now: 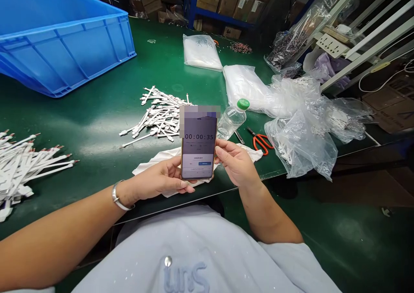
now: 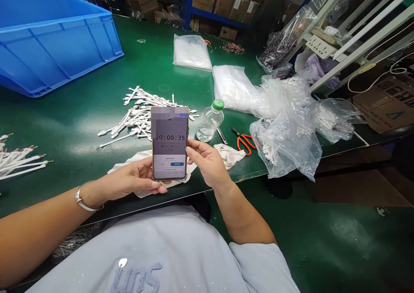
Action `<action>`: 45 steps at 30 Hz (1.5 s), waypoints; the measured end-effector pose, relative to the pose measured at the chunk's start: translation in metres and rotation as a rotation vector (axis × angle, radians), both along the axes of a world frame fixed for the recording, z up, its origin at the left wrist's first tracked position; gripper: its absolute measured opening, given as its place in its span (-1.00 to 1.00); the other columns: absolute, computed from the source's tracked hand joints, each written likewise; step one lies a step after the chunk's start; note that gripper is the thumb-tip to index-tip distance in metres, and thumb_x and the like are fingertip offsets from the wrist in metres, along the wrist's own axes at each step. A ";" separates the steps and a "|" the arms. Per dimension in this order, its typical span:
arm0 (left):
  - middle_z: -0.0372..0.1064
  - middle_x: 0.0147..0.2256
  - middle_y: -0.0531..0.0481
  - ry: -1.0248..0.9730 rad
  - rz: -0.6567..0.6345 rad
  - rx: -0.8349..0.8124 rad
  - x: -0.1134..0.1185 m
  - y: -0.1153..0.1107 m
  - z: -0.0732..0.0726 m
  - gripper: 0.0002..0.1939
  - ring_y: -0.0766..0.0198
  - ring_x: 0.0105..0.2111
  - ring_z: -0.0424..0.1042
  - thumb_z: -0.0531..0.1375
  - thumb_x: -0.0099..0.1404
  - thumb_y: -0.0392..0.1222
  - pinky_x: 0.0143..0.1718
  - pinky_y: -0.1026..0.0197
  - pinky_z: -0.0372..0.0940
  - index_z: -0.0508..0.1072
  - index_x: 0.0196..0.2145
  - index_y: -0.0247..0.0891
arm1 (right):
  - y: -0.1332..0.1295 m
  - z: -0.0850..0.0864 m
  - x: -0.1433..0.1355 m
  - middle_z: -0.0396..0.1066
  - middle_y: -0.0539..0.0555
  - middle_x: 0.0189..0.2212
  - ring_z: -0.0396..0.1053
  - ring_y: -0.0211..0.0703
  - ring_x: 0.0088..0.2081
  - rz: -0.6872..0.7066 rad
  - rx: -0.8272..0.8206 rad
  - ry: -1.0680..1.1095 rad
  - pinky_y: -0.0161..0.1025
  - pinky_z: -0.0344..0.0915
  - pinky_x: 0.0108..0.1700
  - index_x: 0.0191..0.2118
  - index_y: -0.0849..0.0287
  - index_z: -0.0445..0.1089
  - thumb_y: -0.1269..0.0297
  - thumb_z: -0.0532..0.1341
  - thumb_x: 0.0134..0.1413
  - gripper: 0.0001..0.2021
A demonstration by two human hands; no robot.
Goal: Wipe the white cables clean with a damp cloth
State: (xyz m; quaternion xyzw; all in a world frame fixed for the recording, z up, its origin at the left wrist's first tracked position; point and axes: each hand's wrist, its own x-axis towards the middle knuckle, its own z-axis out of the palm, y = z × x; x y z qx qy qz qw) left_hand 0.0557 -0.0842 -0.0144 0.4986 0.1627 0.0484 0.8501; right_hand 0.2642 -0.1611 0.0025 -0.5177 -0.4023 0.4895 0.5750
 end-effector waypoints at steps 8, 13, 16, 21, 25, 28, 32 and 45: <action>0.47 -0.08 -0.16 -0.002 0.008 -0.031 0.000 0.000 0.000 -0.36 0.31 -0.28 0.51 0.30 0.15 -0.33 -0.28 0.32 0.34 0.20 0.16 -0.22 | 0.000 -0.004 0.001 0.51 0.04 -0.14 0.32 -0.27 -0.34 -0.011 -0.010 -0.007 -0.27 0.27 -0.35 -0.07 0.03 0.51 0.08 0.33 -0.03 -0.64; 0.43 0.00 -0.21 0.035 0.021 -0.048 0.000 -0.001 0.002 -0.36 0.27 -0.24 0.52 0.31 0.14 -0.35 -0.28 0.32 0.35 0.21 0.15 -0.22 | 0.000 -0.003 0.001 0.51 0.01 -0.17 0.30 -0.31 -0.38 -0.006 0.002 0.003 -0.28 0.26 -0.35 -0.08 0.00 0.52 0.08 0.32 -0.02 -0.65; 0.45 -0.01 -0.20 0.040 0.022 -0.071 0.000 -0.001 0.005 -0.35 0.27 -0.24 0.53 0.32 0.13 -0.36 -0.27 0.32 0.36 0.22 0.15 -0.21 | -0.001 -0.002 0.001 0.51 0.00 -0.16 0.28 -0.32 -0.39 0.008 -0.006 0.004 -0.29 0.25 -0.36 -0.07 0.00 0.51 0.07 0.31 0.00 -0.65; 0.47 -0.03 -0.20 0.034 0.028 -0.101 0.001 0.000 0.004 -0.34 0.25 -0.21 0.53 0.31 0.13 -0.39 -0.27 0.34 0.37 0.21 0.16 -0.22 | -0.001 -0.002 0.000 0.50 -0.01 -0.13 0.27 -0.33 -0.38 0.019 -0.016 -0.017 -0.30 0.25 -0.34 -0.03 0.01 0.49 0.06 0.29 0.03 -0.63; 0.43 0.02 -0.24 0.016 0.005 -0.100 0.001 0.001 0.003 -0.34 0.20 -0.17 0.53 0.30 0.14 -0.40 -0.31 0.37 0.37 0.21 0.17 -0.22 | -0.001 -0.004 0.001 0.49 0.00 -0.11 0.29 -0.31 -0.38 0.019 -0.012 -0.026 -0.30 0.24 -0.35 -0.02 0.00 0.49 0.05 0.28 0.03 -0.62; 0.40 0.05 -0.26 0.036 0.001 -0.087 0.000 0.001 0.003 -0.32 0.15 -0.10 0.51 0.28 0.15 -0.39 -0.30 0.37 0.37 0.18 0.19 -0.21 | -0.001 -0.003 0.000 0.49 0.00 -0.10 0.33 -0.29 -0.33 0.030 -0.003 -0.032 -0.30 0.26 -0.35 -0.02 -0.01 0.48 0.07 0.27 0.05 -0.64; 0.47 -0.03 -0.23 0.052 0.016 -0.089 -0.001 0.001 0.003 -0.34 0.23 -0.23 0.55 0.29 0.15 -0.38 -0.30 0.35 0.38 0.21 0.18 -0.21 | -0.002 -0.002 -0.004 0.49 0.02 -0.08 0.40 -0.20 -0.23 0.040 0.005 -0.081 -0.26 0.32 -0.30 0.03 0.01 0.43 0.07 0.26 0.06 -0.60; 0.50 -0.10 -0.19 0.034 0.031 -0.114 -0.002 0.004 -0.007 -0.32 0.25 -0.26 0.55 0.31 0.14 -0.35 -0.28 0.36 0.40 0.20 0.19 -0.20 | -0.003 -0.007 -0.018 0.49 0.05 -0.13 0.42 -0.10 -0.05 0.033 0.026 -0.021 -0.12 0.40 -0.03 0.14 0.06 0.24 0.11 0.32 0.01 -0.44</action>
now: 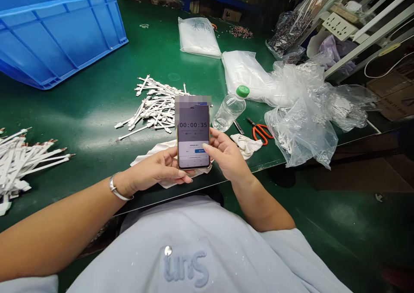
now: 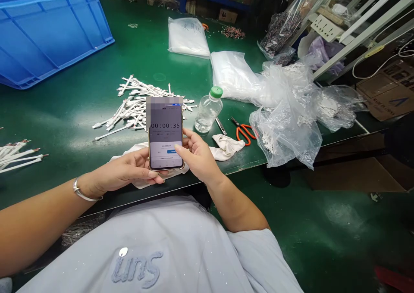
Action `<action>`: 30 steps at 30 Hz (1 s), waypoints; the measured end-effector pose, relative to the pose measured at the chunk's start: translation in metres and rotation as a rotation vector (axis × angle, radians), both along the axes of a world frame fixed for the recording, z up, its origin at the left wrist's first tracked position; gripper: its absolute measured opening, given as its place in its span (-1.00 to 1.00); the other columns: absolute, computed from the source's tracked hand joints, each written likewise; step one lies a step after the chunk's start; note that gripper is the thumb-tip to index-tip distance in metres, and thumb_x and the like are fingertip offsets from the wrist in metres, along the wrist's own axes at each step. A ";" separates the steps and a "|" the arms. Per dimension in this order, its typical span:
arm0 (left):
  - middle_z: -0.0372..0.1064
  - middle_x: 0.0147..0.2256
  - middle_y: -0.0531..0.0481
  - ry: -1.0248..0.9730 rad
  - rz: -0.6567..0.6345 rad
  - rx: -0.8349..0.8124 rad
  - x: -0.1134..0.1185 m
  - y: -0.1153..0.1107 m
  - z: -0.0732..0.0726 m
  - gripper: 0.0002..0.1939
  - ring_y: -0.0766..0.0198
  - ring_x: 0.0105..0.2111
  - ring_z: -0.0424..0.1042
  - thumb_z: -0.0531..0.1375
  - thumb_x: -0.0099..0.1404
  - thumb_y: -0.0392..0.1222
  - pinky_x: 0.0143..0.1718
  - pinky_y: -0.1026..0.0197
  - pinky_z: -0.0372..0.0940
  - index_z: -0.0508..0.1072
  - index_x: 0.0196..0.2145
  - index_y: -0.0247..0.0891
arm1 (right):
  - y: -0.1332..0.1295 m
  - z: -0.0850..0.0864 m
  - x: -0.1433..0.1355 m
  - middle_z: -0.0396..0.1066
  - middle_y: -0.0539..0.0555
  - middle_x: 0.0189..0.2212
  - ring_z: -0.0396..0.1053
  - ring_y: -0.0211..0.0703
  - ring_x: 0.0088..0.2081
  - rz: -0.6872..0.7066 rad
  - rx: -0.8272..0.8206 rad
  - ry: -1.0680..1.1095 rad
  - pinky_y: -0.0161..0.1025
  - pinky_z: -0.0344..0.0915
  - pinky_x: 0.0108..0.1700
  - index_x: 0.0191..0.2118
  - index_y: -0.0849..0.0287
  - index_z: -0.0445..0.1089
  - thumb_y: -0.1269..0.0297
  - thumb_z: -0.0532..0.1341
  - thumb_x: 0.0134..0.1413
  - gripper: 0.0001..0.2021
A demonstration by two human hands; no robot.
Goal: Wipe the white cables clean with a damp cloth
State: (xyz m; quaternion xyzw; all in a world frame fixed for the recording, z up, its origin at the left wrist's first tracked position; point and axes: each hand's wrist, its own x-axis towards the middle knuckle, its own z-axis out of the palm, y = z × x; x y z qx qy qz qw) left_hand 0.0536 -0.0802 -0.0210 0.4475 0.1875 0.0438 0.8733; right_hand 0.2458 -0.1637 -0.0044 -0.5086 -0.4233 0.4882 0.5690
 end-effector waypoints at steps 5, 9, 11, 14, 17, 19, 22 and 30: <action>0.50 -0.11 -0.17 0.021 0.027 -0.008 0.000 -0.001 0.001 -0.32 0.26 -0.27 0.55 0.33 0.11 -0.35 -0.27 0.33 0.41 0.21 0.16 -0.20 | 0.001 -0.003 -0.002 0.49 0.03 -0.20 0.42 -0.09 -0.06 -0.015 0.006 -0.001 -0.11 0.39 -0.03 0.11 0.04 0.24 0.09 0.33 -0.01 -0.45; 0.51 -0.12 -0.16 0.041 0.030 0.001 0.000 -0.003 0.005 -0.34 0.24 -0.26 0.55 0.33 0.12 -0.33 -0.26 0.33 0.39 0.23 0.15 -0.20 | 0.002 -0.003 -0.003 0.50 0.02 -0.22 0.44 -0.11 -0.12 -0.035 0.005 0.005 -0.12 0.40 -0.05 0.08 0.04 0.26 0.10 0.31 0.02 -0.51; 0.51 -0.13 -0.17 0.035 0.023 0.005 0.000 -0.003 0.005 -0.33 0.25 -0.27 0.55 0.34 0.12 -0.32 -0.27 0.33 0.38 0.23 0.15 -0.20 | 0.002 -0.002 -0.004 0.50 0.02 -0.22 0.44 -0.13 -0.15 -0.050 0.004 0.009 -0.13 0.40 -0.07 0.07 0.05 0.27 0.10 0.30 0.02 -0.52; 0.52 -0.13 -0.15 0.041 0.027 -0.002 0.000 -0.002 0.005 -0.32 0.24 -0.26 0.55 0.35 0.10 -0.33 -0.27 0.33 0.38 0.23 0.14 -0.20 | 0.001 -0.002 -0.003 0.50 0.03 -0.22 0.44 -0.13 -0.14 -0.035 0.017 0.018 -0.14 0.40 -0.07 0.08 0.06 0.25 0.12 0.30 0.04 -0.52; 0.53 -0.17 -0.13 0.051 0.034 -0.014 0.000 -0.002 0.005 -0.30 0.23 -0.25 0.55 0.35 0.08 -0.37 -0.26 0.33 0.39 0.21 0.15 -0.20 | 0.000 -0.006 -0.002 0.48 0.05 -0.15 0.42 -0.12 -0.09 -0.009 0.029 0.004 -0.12 0.37 -0.03 0.13 0.05 0.21 0.15 0.31 0.03 -0.46; 0.54 -0.19 -0.12 0.050 0.037 -0.016 0.001 -0.002 0.006 -0.29 0.24 -0.25 0.55 0.34 0.08 -0.38 -0.26 0.33 0.39 0.19 0.15 -0.20 | 0.000 -0.009 -0.002 0.47 0.05 -0.13 0.42 -0.12 -0.08 -0.016 0.034 -0.025 -0.12 0.35 0.00 0.15 0.05 0.18 0.15 0.33 0.01 -0.42; 0.54 -0.20 -0.13 0.038 0.036 -0.012 0.001 -0.002 0.006 -0.30 0.26 -0.27 0.56 0.34 0.10 -0.39 -0.25 0.33 0.40 0.19 0.15 -0.21 | 0.001 -0.012 -0.002 0.47 0.05 -0.15 0.42 -0.14 -0.10 -0.033 0.041 -0.068 -0.14 0.35 -0.01 0.15 0.06 0.17 0.17 0.34 0.00 -0.40; 0.54 -0.18 -0.12 0.025 0.034 -0.020 0.001 -0.002 0.004 -0.36 0.26 -0.29 0.56 0.34 0.08 -0.40 -0.23 0.33 0.40 0.25 0.09 -0.21 | 0.001 -0.011 -0.003 0.47 0.07 -0.17 0.42 -0.17 -0.10 -0.021 0.066 -0.017 -0.17 0.37 -0.03 0.15 0.12 0.15 0.16 0.28 0.08 -0.46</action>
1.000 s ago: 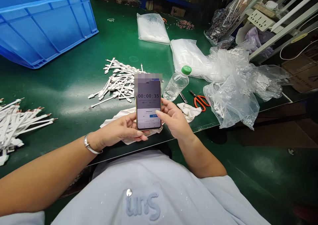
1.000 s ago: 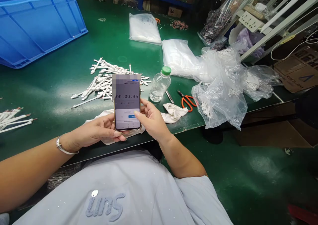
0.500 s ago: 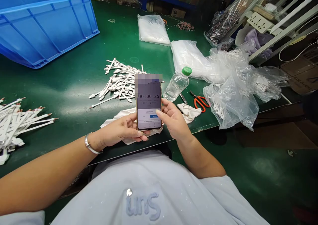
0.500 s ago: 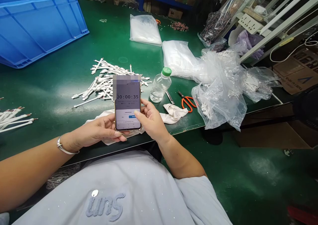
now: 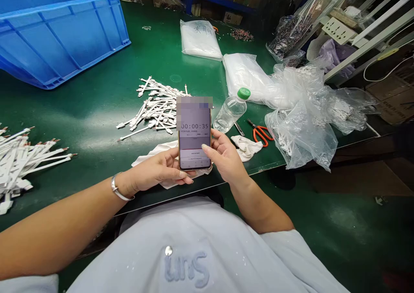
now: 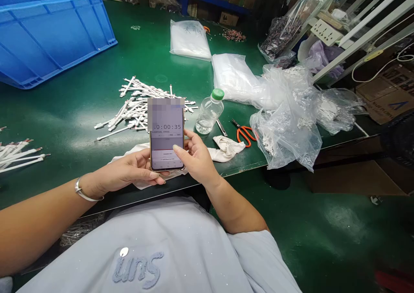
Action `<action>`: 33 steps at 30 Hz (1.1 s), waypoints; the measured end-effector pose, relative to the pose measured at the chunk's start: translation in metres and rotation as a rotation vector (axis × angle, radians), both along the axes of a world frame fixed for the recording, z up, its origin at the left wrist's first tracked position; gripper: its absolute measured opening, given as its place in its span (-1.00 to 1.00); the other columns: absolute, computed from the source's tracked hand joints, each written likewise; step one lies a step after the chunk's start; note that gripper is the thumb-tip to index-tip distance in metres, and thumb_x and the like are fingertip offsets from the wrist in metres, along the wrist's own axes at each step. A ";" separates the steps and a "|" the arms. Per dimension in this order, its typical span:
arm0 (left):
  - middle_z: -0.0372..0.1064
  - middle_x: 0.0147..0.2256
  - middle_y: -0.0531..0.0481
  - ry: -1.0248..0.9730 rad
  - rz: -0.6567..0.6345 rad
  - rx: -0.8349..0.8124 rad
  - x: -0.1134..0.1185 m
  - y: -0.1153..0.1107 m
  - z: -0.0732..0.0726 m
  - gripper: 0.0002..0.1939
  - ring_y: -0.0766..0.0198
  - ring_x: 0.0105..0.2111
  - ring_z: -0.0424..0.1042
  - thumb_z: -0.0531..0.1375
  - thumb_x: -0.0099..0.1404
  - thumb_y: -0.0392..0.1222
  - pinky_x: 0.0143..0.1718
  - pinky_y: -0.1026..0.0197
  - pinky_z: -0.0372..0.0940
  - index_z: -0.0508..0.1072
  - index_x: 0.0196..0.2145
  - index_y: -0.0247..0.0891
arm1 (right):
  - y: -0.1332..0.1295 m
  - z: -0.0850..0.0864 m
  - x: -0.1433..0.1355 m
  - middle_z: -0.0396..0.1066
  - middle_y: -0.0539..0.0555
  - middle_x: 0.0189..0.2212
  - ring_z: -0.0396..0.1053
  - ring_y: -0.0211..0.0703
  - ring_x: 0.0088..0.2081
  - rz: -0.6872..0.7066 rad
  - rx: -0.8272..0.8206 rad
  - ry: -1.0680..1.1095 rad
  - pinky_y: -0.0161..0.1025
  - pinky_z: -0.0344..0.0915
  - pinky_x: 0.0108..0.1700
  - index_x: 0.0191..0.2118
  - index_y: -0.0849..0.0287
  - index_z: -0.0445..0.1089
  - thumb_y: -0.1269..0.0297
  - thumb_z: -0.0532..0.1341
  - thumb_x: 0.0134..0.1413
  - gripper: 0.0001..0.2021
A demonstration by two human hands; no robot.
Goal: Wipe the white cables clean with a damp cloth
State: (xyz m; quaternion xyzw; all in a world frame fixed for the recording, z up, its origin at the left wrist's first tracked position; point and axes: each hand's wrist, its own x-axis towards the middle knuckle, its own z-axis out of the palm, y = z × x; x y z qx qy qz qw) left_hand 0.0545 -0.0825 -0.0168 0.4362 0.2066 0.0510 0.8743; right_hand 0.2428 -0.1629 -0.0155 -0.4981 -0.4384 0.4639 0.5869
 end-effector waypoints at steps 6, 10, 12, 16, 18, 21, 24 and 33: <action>0.53 -0.15 -0.14 0.009 0.007 0.002 0.000 0.000 0.000 -0.39 0.25 -0.28 0.56 0.36 0.06 -0.39 -0.20 0.30 0.40 0.29 0.06 -0.22 | 0.000 0.001 -0.001 0.48 0.07 -0.16 0.41 -0.15 -0.03 -0.005 0.007 0.006 -0.17 0.38 0.01 0.16 0.13 0.17 0.11 0.24 0.12 -0.47; 0.52 -0.14 -0.14 -0.003 0.007 0.024 -0.001 0.000 -0.002 -0.40 0.24 -0.27 0.56 0.34 0.09 -0.38 -0.23 0.30 0.39 0.29 0.07 -0.21 | -0.004 0.006 0.004 0.45 0.10 -0.05 0.40 -0.15 0.00 0.078 -0.003 -0.019 -0.17 0.37 0.04 0.25 0.12 0.10 0.09 0.23 0.14 -0.39; 0.53 -0.17 -0.14 -0.010 0.000 0.037 -0.001 0.000 -0.002 -0.39 0.24 -0.28 0.55 0.33 0.10 -0.37 -0.25 0.30 0.38 0.27 0.09 -0.22 | -0.008 0.007 0.009 0.42 0.11 0.00 0.40 -0.14 0.01 0.192 -0.021 -0.037 -0.16 0.37 0.05 0.34 0.06 -0.06 0.12 0.27 0.11 -0.25; 0.54 -0.19 -0.14 -0.021 -0.026 0.058 -0.001 -0.001 0.000 -0.32 0.27 -0.29 0.55 0.32 0.11 -0.36 -0.30 0.34 0.36 0.22 0.17 -0.22 | -0.018 0.003 0.016 0.40 0.12 0.05 0.44 -0.14 -0.02 0.420 -0.059 -0.018 -0.17 0.41 -0.01 0.38 -0.06 -0.46 0.26 0.38 -0.03 0.09; 0.52 -0.15 -0.17 -0.022 -0.034 0.064 0.000 -0.001 0.001 -0.28 0.26 -0.28 0.55 0.32 0.11 -0.36 -0.31 0.35 0.36 0.20 0.20 -0.21 | -0.021 -0.003 0.017 0.42 0.11 0.03 0.47 -0.17 -0.06 0.471 -0.062 -0.002 -0.18 0.42 -0.03 0.37 -0.08 -0.55 0.29 0.38 -0.02 0.13; 0.51 -0.11 -0.20 -0.003 -0.033 0.078 0.000 -0.001 0.001 -0.28 0.24 -0.25 0.55 0.31 0.12 -0.36 -0.31 0.34 0.37 0.19 0.21 -0.21 | -0.023 -0.012 0.017 0.45 0.09 -0.01 0.48 -0.19 -0.09 0.472 -0.050 0.026 -0.16 0.41 -0.01 0.37 -0.10 -0.54 0.31 0.35 0.03 0.09; 0.51 -0.11 -0.20 0.007 -0.033 0.073 0.000 -0.001 0.000 -0.28 0.24 -0.25 0.55 0.31 0.12 -0.36 -0.31 0.36 0.38 0.19 0.20 -0.21 | -0.021 -0.018 0.015 0.45 0.09 -0.01 0.46 -0.17 -0.04 0.450 -0.040 0.052 -0.11 0.38 0.04 0.37 -0.08 -0.54 0.28 0.33 0.06 0.06; 0.48 -0.04 -0.19 0.024 -0.039 0.047 0.000 0.002 -0.003 -0.26 0.18 -0.15 0.54 0.32 0.12 -0.37 -0.25 0.34 0.40 0.18 0.22 -0.15 | -0.018 -0.024 0.014 0.44 0.08 0.01 0.45 -0.15 -0.01 0.433 -0.040 0.110 -0.10 0.37 0.08 0.38 -0.09 -0.52 0.31 0.35 0.03 0.08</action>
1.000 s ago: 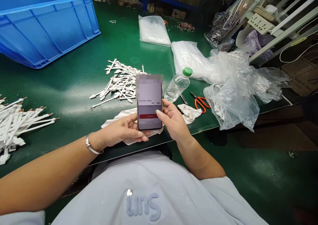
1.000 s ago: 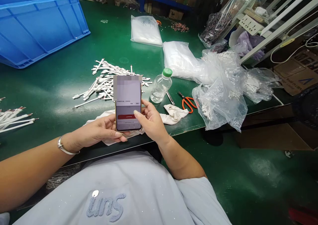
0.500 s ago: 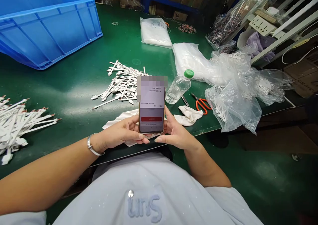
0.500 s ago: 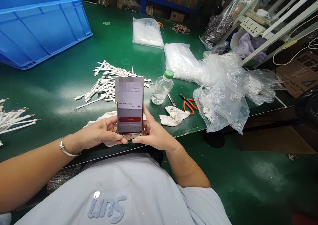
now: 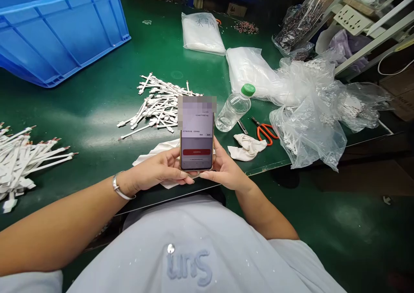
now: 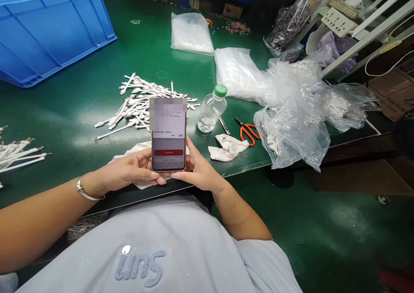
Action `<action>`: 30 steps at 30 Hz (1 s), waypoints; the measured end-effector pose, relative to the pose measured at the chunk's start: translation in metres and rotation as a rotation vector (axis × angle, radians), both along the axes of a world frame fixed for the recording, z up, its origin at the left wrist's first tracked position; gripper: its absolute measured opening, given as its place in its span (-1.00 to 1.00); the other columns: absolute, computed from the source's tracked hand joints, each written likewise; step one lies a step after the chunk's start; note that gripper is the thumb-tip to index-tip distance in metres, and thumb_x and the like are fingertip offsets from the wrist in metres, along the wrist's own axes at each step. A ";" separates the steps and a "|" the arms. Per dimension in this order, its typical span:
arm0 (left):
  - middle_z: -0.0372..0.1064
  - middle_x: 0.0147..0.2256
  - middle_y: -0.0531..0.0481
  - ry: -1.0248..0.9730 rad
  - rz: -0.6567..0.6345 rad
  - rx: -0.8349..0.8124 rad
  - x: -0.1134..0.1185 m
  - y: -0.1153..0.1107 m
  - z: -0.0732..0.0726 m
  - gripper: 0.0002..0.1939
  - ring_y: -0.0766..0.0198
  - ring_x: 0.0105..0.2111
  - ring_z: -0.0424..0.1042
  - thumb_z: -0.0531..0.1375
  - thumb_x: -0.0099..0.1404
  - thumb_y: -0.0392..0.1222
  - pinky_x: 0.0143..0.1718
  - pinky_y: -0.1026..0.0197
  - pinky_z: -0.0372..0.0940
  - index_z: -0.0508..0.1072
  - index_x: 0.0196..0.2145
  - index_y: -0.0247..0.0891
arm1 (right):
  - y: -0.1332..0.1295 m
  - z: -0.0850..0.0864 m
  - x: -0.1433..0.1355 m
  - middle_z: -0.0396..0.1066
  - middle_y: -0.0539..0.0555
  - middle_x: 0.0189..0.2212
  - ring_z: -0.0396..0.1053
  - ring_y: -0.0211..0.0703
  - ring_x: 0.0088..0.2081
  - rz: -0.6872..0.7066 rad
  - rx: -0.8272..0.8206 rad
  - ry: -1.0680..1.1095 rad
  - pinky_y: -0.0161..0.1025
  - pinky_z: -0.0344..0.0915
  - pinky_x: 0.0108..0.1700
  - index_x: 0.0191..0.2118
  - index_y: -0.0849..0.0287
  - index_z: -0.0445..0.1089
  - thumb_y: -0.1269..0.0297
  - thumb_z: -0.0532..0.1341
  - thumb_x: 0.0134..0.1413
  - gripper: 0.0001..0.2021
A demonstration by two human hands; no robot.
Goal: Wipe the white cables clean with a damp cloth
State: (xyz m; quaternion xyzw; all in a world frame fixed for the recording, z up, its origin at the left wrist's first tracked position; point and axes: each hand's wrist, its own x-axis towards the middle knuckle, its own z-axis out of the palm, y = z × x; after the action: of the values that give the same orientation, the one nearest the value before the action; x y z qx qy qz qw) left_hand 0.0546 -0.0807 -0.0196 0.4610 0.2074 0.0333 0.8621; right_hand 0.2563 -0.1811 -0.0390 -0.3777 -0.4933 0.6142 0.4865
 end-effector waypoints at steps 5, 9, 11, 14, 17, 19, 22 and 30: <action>0.51 -0.08 -0.17 0.002 -0.003 -0.016 0.000 0.001 -0.002 -0.27 0.23 -0.20 0.55 0.32 0.12 -0.36 -0.25 0.35 0.40 0.19 0.21 -0.16 | 0.001 -0.001 0.000 0.44 0.08 0.01 0.45 -0.15 -0.01 0.003 -0.007 0.027 -0.10 0.36 0.08 0.38 -0.09 -0.51 0.33 0.35 0.01 0.09; 0.52 -0.12 -0.16 -0.008 -0.011 -0.030 -0.001 0.001 -0.004 -0.28 0.26 -0.24 0.55 0.32 0.12 -0.35 -0.26 0.35 0.39 0.19 0.20 -0.18 | 0.001 -0.004 0.000 0.44 0.08 0.01 0.46 -0.15 -0.03 0.004 0.004 0.032 -0.09 0.37 0.07 0.38 -0.10 -0.47 0.31 0.36 0.01 0.07; 0.51 -0.11 -0.15 -0.013 -0.009 -0.028 0.000 0.001 -0.004 -0.27 0.23 -0.22 0.54 0.33 0.11 -0.36 -0.26 0.35 0.39 0.19 0.21 -0.16 | 0.001 -0.005 0.000 0.42 0.10 0.03 0.45 -0.13 -0.02 0.004 -0.001 0.016 -0.06 0.36 0.08 0.38 -0.10 -0.49 0.29 0.36 0.00 0.08; 0.51 -0.12 -0.16 -0.002 -0.010 -0.019 0.000 0.001 -0.003 -0.29 0.23 -0.23 0.55 0.32 0.12 -0.37 -0.26 0.34 0.38 0.20 0.20 -0.17 | 0.000 -0.006 0.001 0.39 0.13 0.06 0.43 -0.10 0.01 -0.004 -0.005 -0.003 -0.03 0.34 0.10 0.38 -0.09 -0.49 0.27 0.37 -0.01 0.09; 0.51 -0.11 -0.17 -0.001 -0.009 -0.017 0.000 0.001 -0.001 -0.34 0.24 -0.25 0.55 0.31 0.13 -0.38 -0.27 0.35 0.39 0.23 0.16 -0.19 | 0.000 -0.005 0.000 0.36 0.14 0.10 0.42 -0.09 0.03 -0.009 -0.005 -0.001 -0.02 0.34 0.10 0.38 -0.11 -0.49 0.28 0.37 -0.01 0.09; 0.51 -0.10 -0.17 -0.009 -0.006 -0.025 0.000 0.000 0.000 -0.36 0.24 -0.24 0.55 0.30 0.13 -0.39 -0.27 0.35 0.39 0.24 0.15 -0.19 | -0.001 -0.005 0.000 0.35 0.14 0.10 0.43 -0.10 0.01 -0.006 -0.008 0.001 -0.02 0.35 0.08 0.38 -0.12 -0.49 0.28 0.37 -0.02 0.10; 0.50 -0.09 -0.17 -0.014 -0.009 -0.030 0.001 0.000 0.000 -0.34 0.25 -0.24 0.55 0.30 0.14 -0.41 -0.27 0.35 0.38 0.22 0.17 -0.19 | -0.001 -0.005 0.000 0.36 0.14 0.10 0.44 -0.11 -0.01 -0.002 0.002 0.013 -0.03 0.36 0.07 0.37 -0.12 -0.49 0.30 0.37 -0.01 0.10; 0.51 -0.09 -0.16 -0.009 -0.014 -0.022 0.001 0.000 0.000 -0.33 0.26 -0.25 0.55 0.31 0.13 -0.39 -0.28 0.36 0.38 0.22 0.16 -0.19 | 0.000 -0.004 0.000 0.37 0.16 0.08 0.45 -0.09 -0.02 -0.008 -0.001 -0.011 -0.03 0.36 0.05 0.37 -0.10 -0.51 0.23 0.39 -0.04 0.13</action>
State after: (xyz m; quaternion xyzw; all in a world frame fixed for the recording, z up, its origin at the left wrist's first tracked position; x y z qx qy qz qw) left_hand 0.0554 -0.0804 -0.0194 0.4529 0.2007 0.0270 0.8683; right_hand 0.2559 -0.1809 -0.0433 -0.3836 -0.4941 0.6102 0.4861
